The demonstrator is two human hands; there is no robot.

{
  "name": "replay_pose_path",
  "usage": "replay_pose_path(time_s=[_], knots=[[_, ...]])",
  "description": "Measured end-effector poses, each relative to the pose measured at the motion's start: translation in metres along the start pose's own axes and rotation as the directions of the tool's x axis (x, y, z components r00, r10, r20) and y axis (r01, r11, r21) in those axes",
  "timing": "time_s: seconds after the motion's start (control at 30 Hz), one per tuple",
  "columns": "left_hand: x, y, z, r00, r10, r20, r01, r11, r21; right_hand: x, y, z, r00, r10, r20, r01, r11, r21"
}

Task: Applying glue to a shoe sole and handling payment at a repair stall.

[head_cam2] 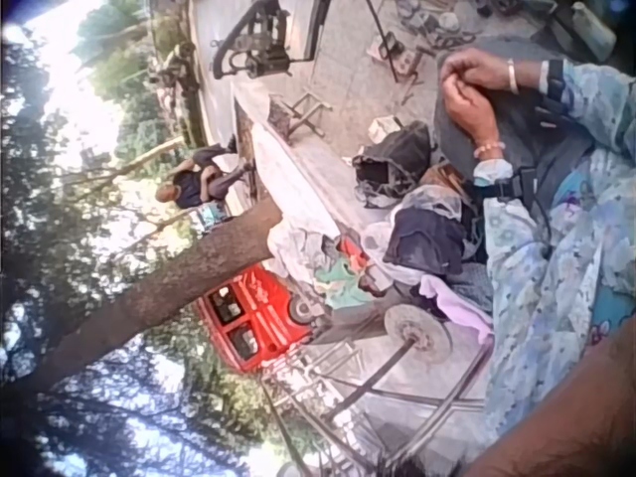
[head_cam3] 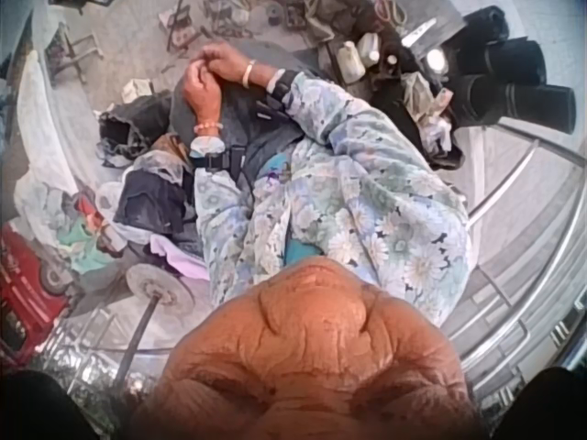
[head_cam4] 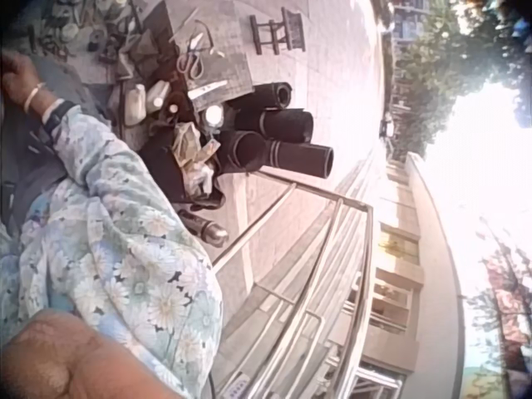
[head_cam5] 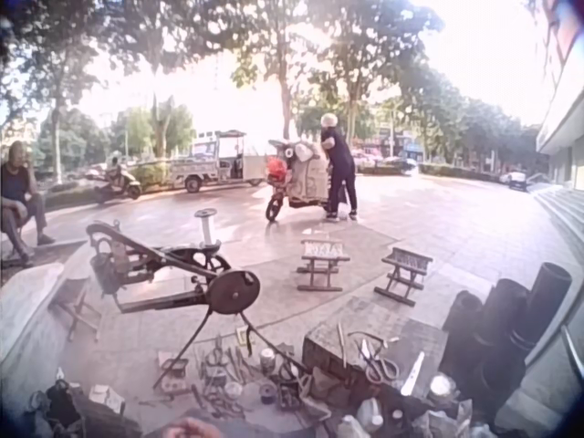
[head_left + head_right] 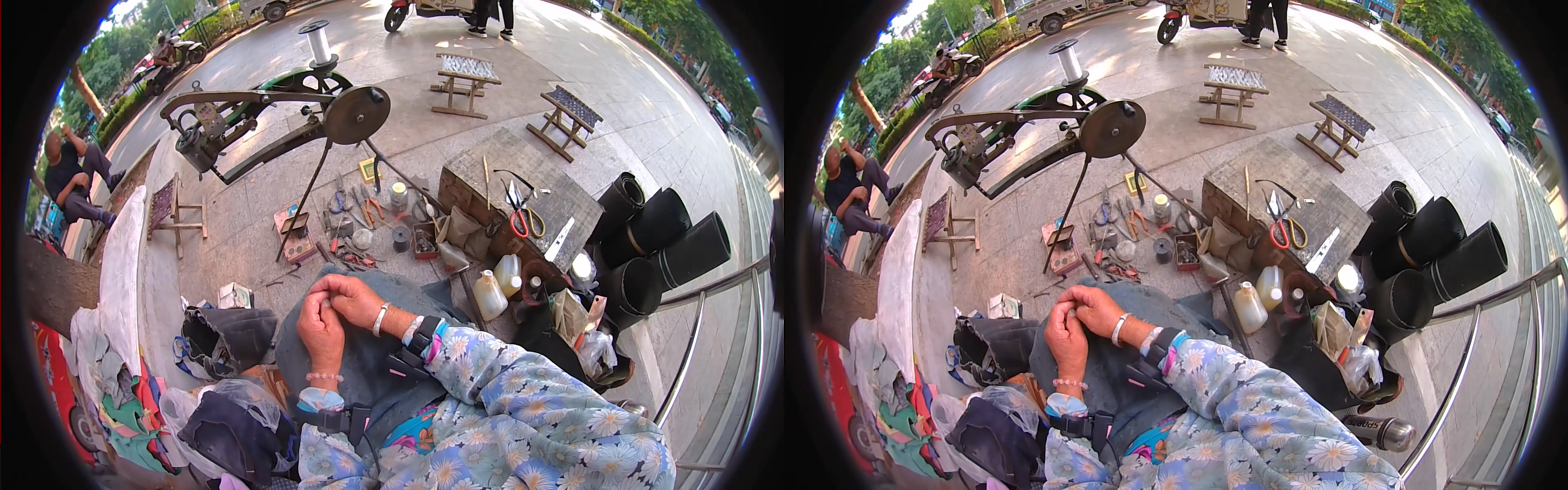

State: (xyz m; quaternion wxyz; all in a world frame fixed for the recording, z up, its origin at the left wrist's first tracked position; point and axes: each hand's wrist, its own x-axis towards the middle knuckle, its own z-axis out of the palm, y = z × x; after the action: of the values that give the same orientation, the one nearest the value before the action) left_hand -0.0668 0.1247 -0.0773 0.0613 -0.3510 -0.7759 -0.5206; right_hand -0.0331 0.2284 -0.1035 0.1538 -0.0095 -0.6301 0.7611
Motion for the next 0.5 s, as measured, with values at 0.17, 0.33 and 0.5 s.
replay_pose_path(time_s=[0.17, 0.33, 0.5], knots=[[-0.0004, 0.0006, 0.0, 1.0, -0.005, 0.003, 0.005, 1.0, -0.017, -0.0005, -0.0005, 0.0015, 1.0, 0.0, -0.021, 0.001, 1.0, 0.031], [-0.001, -0.0011, -0.0002, 1.0, -0.016, 0.007, 0.016, 1.0, -0.015, -0.0013, -0.0032, 0.0017, 0.999, -0.024, -0.042, 0.024, 1.0, 0.004], [-0.0006, -0.0011, -0.0005, 1.0, -0.014, -0.001, 0.014, 1.0, -0.016, -0.0011, -0.0041, 0.0018, 1.0, 0.004, -0.017, -0.004, 1.0, -0.011]])
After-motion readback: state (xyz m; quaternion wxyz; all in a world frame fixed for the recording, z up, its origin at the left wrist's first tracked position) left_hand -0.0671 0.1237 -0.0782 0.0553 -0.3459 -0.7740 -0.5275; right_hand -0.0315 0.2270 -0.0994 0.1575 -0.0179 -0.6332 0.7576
